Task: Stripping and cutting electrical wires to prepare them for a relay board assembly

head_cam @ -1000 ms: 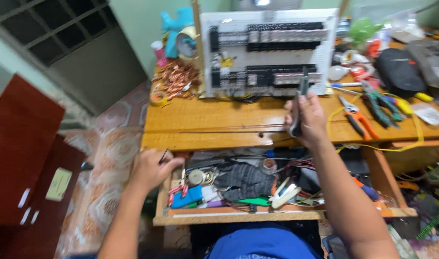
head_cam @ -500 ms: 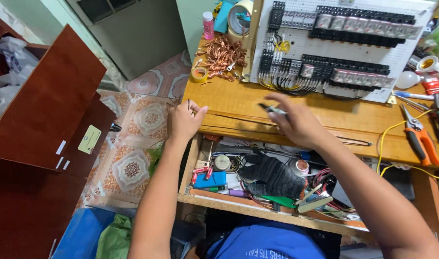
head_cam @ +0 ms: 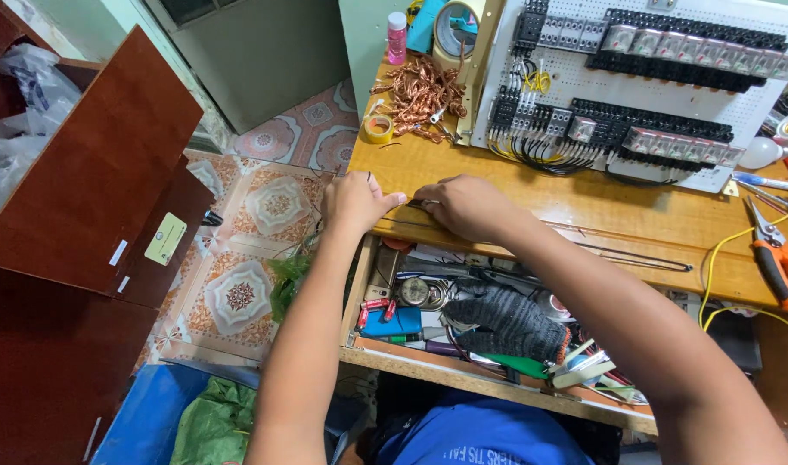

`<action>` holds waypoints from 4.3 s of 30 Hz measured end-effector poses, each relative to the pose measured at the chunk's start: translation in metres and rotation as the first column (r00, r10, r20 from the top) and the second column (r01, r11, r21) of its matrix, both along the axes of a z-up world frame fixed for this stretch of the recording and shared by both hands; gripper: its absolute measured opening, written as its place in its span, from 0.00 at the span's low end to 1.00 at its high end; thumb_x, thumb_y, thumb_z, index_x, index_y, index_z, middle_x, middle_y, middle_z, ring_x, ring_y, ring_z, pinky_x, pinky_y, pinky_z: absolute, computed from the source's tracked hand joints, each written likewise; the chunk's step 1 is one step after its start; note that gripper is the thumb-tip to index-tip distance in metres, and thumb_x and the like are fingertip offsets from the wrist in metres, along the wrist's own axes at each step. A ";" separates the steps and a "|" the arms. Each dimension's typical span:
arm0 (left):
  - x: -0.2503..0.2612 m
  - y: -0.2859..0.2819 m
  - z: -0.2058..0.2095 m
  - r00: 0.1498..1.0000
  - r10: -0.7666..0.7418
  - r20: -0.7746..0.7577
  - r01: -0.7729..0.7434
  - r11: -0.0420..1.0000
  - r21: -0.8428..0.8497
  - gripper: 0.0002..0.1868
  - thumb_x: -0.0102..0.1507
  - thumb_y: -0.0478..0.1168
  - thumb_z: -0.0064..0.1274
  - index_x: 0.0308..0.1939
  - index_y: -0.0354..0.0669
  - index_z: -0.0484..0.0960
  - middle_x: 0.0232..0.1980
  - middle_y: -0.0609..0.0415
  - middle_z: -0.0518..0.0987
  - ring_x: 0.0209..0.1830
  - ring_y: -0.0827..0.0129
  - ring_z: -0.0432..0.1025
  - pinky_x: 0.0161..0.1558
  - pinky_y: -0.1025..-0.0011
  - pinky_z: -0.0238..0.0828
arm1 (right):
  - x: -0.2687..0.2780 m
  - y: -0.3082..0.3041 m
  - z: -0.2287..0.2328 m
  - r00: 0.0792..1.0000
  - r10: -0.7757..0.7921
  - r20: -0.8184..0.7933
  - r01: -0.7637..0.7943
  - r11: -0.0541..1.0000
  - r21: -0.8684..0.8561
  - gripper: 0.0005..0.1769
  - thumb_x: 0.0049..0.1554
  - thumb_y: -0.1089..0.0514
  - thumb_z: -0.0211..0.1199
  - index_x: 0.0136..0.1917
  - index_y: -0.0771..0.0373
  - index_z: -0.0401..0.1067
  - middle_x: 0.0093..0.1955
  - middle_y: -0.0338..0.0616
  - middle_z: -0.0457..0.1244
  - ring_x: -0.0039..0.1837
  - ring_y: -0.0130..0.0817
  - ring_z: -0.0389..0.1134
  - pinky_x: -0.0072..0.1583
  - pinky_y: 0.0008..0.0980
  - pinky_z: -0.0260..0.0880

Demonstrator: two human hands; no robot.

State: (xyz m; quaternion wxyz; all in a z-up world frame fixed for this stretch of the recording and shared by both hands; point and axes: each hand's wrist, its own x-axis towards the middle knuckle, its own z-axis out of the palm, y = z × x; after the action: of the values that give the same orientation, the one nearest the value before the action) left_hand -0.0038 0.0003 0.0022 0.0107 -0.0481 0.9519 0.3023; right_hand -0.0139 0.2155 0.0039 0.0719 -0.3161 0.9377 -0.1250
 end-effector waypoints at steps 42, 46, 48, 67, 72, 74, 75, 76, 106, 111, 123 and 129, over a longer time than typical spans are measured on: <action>-0.003 0.005 0.005 0.993 -0.036 0.115 0.043 0.997 -0.062 0.15 0.54 0.54 0.69 0.27 0.49 0.86 0.39 0.45 0.85 0.49 0.46 0.80 0.48 0.56 0.78 | 0.023 -0.011 -0.032 0.897 0.060 -0.439 0.023 0.983 0.180 0.10 0.55 0.53 0.56 0.45 0.50 0.77 0.39 0.43 0.69 0.40 0.47 0.75 0.42 0.44 0.77; -0.001 0.004 0.005 0.994 -0.052 0.092 0.057 0.997 -0.051 0.17 0.53 0.56 0.70 0.26 0.50 0.86 0.36 0.46 0.85 0.49 0.49 0.80 0.47 0.58 0.78 | 0.020 -0.011 -0.032 0.916 0.017 -0.402 0.041 0.990 0.136 0.12 0.55 0.53 0.54 0.42 0.52 0.79 0.37 0.44 0.69 0.38 0.49 0.74 0.40 0.47 0.76; 0.000 0.001 0.004 0.994 -0.033 0.104 0.041 0.996 -0.076 0.17 0.52 0.57 0.69 0.25 0.52 0.85 0.34 0.50 0.85 0.48 0.52 0.80 0.46 0.61 0.78 | 0.016 -0.013 -0.039 0.929 0.000 -0.370 0.040 0.994 0.101 0.12 0.55 0.52 0.55 0.42 0.53 0.79 0.36 0.43 0.68 0.37 0.48 0.74 0.40 0.46 0.77; -0.013 0.002 -0.003 0.997 -0.046 0.067 0.054 0.990 -0.128 0.19 0.49 0.58 0.72 0.23 0.50 0.85 0.36 0.45 0.85 0.48 0.46 0.80 0.45 0.56 0.79 | 0.009 -0.006 -0.039 0.937 0.052 -0.346 -0.020 0.995 0.095 0.12 0.57 0.52 0.51 0.44 0.52 0.75 0.40 0.41 0.65 0.40 0.51 0.74 0.42 0.50 0.77; -0.012 0.003 0.002 0.995 -0.033 0.096 0.044 0.992 -0.115 0.18 0.51 0.58 0.71 0.23 0.50 0.84 0.35 0.46 0.85 0.46 0.47 0.81 0.42 0.55 0.80 | 0.011 -0.003 -0.041 0.935 0.063 -0.348 -0.027 0.994 0.109 0.11 0.56 0.52 0.51 0.46 0.50 0.74 0.43 0.37 0.65 0.41 0.47 0.75 0.43 0.46 0.76; -0.011 0.002 0.001 0.995 -0.040 0.095 0.051 0.992 -0.118 0.18 0.52 0.57 0.71 0.23 0.50 0.84 0.35 0.45 0.85 0.46 0.47 0.81 0.42 0.55 0.80 | 0.014 -0.003 -0.036 0.938 0.068 -0.339 -0.031 0.993 0.112 0.11 0.57 0.53 0.51 0.47 0.51 0.73 0.43 0.37 0.65 0.42 0.47 0.75 0.43 0.46 0.76; -0.011 0.002 0.001 0.995 -0.047 0.091 0.058 0.991 -0.121 0.18 0.52 0.57 0.71 0.23 0.50 0.85 0.35 0.44 0.85 0.47 0.47 0.81 0.42 0.55 0.80 | 0.015 -0.003 -0.033 0.940 0.073 -0.333 -0.036 0.993 0.117 0.10 0.57 0.53 0.51 0.47 0.51 0.73 0.44 0.38 0.66 0.42 0.47 0.75 0.44 0.46 0.76; -0.012 0.002 0.000 0.995 -0.048 0.088 0.059 0.991 -0.120 0.18 0.52 0.57 0.71 0.23 0.50 0.85 0.35 0.44 0.85 0.47 0.47 0.81 0.42 0.55 0.80 | 0.015 -0.003 -0.033 0.939 0.072 -0.335 -0.034 0.992 0.117 0.10 0.57 0.53 0.51 0.47 0.51 0.73 0.44 0.38 0.66 0.42 0.47 0.75 0.44 0.46 0.76; -0.022 0.004 -0.016 0.995 -0.062 0.085 0.070 0.992 -0.105 0.22 0.48 0.59 0.73 0.25 0.45 0.85 0.39 0.42 0.85 0.49 0.46 0.80 0.43 0.56 0.79 | 0.019 -0.002 -0.041 0.902 0.067 -0.427 -0.045 0.997 0.061 0.10 0.57 0.53 0.52 0.47 0.53 0.74 0.42 0.42 0.67 0.38 0.51 0.74 0.41 0.48 0.75; -0.025 0.001 -0.023 0.995 -0.097 0.025 0.099 0.986 -0.131 0.24 0.47 0.59 0.74 0.26 0.43 0.86 0.43 0.37 0.85 0.51 0.42 0.79 0.48 0.52 0.78 | 0.023 -0.001 -0.028 0.919 0.061 -0.390 -0.043 0.998 0.056 0.11 0.59 0.54 0.50 0.48 0.52 0.74 0.42 0.41 0.66 0.40 0.51 0.74 0.41 0.48 0.75; -0.022 -0.001 -0.011 0.991 -0.113 0.070 0.125 0.973 -0.193 0.26 0.47 0.63 0.72 0.24 0.45 0.85 0.41 0.41 0.85 0.50 0.44 0.80 0.50 0.54 0.78 | 0.011 0.001 -0.036 0.934 0.050 -0.353 -0.025 0.997 0.074 0.10 0.58 0.53 0.52 0.44 0.49 0.75 0.42 0.35 0.67 0.42 0.46 0.75 0.43 0.45 0.76; -0.028 -0.001 -0.017 0.989 -0.124 0.076 0.136 0.974 -0.180 0.27 0.48 0.63 0.72 0.25 0.43 0.84 0.41 0.41 0.85 0.51 0.44 0.79 0.51 0.54 0.77 | 0.010 0.010 -0.041 0.944 0.047 -0.327 -0.018 0.996 0.091 0.10 0.59 0.51 0.52 0.46 0.48 0.75 0.43 0.36 0.67 0.44 0.45 0.75 0.44 0.48 0.77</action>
State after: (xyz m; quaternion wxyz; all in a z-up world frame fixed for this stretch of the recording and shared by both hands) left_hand -0.0320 -0.0005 -0.0152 0.0567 0.0038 0.9761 0.2098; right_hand -0.0035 0.2260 -0.0375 -0.0698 -0.3445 0.9358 -0.0286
